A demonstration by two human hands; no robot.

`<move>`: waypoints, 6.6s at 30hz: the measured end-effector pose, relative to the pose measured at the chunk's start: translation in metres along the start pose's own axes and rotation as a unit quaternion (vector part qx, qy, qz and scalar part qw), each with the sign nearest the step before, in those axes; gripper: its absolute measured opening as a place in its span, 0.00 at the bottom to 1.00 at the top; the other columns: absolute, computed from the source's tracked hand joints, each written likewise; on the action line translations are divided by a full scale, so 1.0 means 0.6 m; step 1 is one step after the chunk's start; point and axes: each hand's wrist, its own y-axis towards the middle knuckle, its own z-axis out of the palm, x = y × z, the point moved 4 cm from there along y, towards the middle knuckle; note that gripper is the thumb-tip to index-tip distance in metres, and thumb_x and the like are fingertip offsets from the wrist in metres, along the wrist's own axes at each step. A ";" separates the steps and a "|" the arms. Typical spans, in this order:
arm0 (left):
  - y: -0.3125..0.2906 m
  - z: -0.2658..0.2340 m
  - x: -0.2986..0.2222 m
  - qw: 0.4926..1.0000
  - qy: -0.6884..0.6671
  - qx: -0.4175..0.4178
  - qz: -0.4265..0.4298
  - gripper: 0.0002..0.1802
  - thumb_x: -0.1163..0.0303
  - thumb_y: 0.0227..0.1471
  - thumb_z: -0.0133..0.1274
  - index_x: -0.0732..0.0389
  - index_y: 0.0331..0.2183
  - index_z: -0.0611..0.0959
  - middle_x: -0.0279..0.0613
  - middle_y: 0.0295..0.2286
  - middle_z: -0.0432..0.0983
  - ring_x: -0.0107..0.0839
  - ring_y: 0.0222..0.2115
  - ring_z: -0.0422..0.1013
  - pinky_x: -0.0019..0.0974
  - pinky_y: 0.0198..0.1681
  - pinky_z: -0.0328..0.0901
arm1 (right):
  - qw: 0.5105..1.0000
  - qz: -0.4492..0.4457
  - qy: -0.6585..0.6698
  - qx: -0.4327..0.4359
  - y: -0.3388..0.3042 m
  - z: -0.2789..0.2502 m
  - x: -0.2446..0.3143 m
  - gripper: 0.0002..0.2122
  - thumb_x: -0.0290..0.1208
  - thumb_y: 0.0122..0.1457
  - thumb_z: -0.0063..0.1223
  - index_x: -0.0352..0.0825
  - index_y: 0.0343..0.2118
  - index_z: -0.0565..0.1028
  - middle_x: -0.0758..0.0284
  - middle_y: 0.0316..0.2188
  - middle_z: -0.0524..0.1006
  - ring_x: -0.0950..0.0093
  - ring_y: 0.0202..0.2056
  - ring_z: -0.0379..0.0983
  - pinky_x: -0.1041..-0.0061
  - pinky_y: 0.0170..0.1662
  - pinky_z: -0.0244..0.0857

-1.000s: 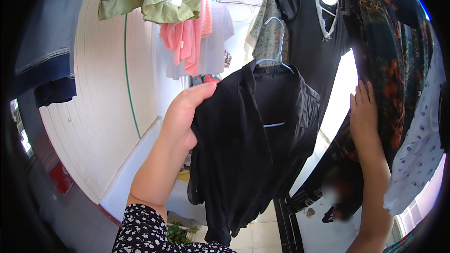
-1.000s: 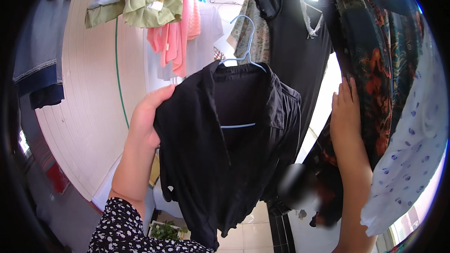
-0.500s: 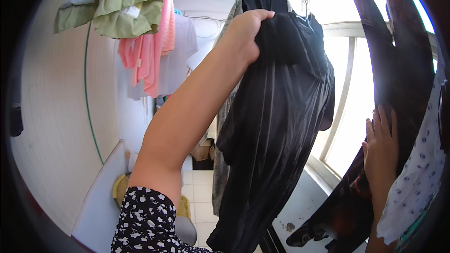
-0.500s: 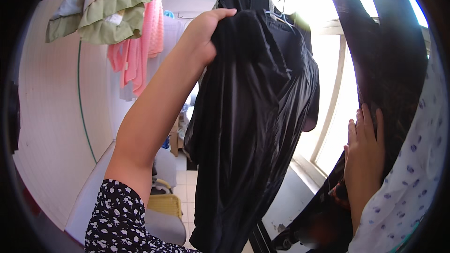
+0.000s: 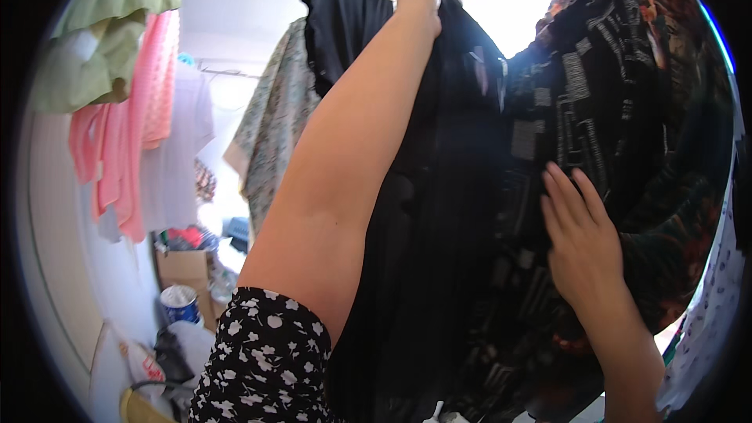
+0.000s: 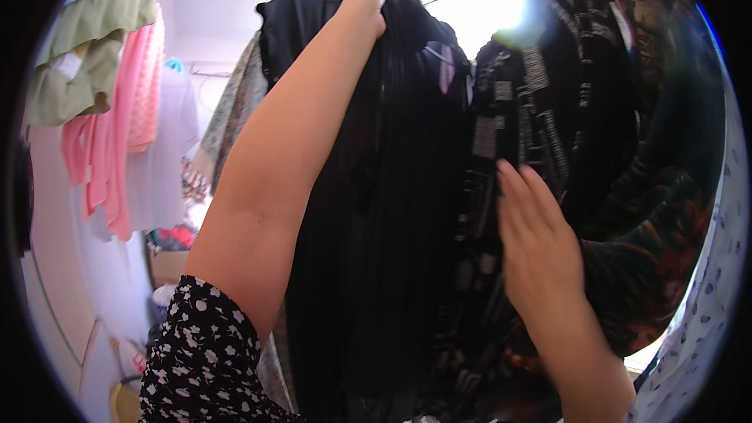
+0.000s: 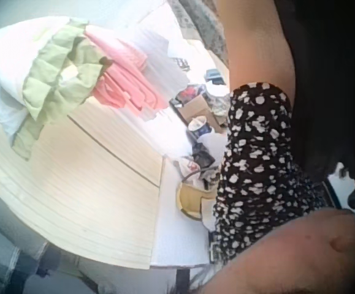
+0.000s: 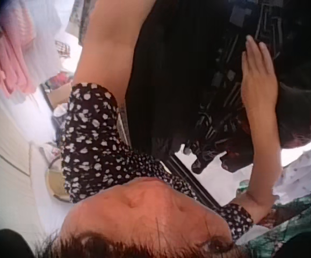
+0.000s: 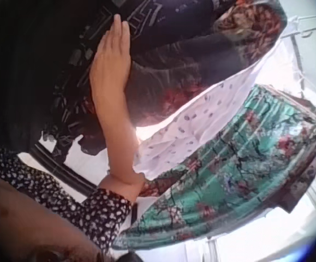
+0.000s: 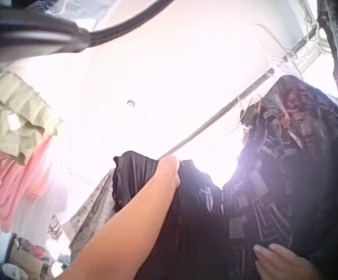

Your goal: The person handles a red envelope and currency, then hangs a black shirt and a pink towel on a clothesline. The person places the red envelope on a bedside table, picks up a hanger, and hangs the black shirt on the line. The person then picks up a pink towel, places it on a hanger, and hangs it on the line.

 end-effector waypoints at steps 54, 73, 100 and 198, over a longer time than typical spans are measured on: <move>-0.443 -0.093 -0.276 0.731 0.675 -0.044 0.087 0.15 0.66 0.47 0.49 0.70 0.31 0.80 0.40 0.20 0.75 0.25 0.19 0.70 0.29 0.22 0.64 | 0.793 -0.178 0.527 -0.248 0.051 -0.024 0.096 0.37 0.34 0.46 0.61 0.42 0.60 0.56 0.60 0.60 0.57 0.61 0.58 0.56 0.58 0.62 0.43; -1.440 -0.242 0.061 0.706 0.464 -0.196 -0.497 0.10 0.69 0.53 0.48 0.63 0.35 0.79 0.39 0.26 0.77 0.25 0.26 0.73 0.29 0.32 0.67 | 0.619 -0.426 0.650 -0.110 -0.478 -0.081 0.418 0.33 0.45 0.45 0.59 0.43 0.56 0.64 0.64 0.57 0.62 0.62 0.60 0.52 0.51 0.63 0.36; -2.165 0.025 -0.725 0.447 0.454 -0.696 -0.331 0.12 0.62 0.55 0.49 0.61 0.34 0.78 0.35 0.27 0.75 0.23 0.29 0.72 0.27 0.29 0.66 | 0.008 -0.770 0.625 -0.126 -1.101 -1.043 0.216 0.25 0.34 0.52 0.54 0.38 0.54 0.64 0.59 0.48 0.70 0.60 0.45 0.70 0.64 0.47 0.66; -2.216 -1.726 -2.122 0.697 0.354 -0.028 -0.623 0.12 0.69 0.56 0.48 0.64 0.42 0.75 0.38 0.32 0.75 0.26 0.31 0.72 0.29 0.36 0.67 | 0.395 0.048 0.872 0.286 -0.654 -2.626 0.649 0.25 0.08 0.36 0.42 0.29 0.41 0.75 0.59 0.42 0.74 0.67 0.46 0.70 0.74 0.51 0.62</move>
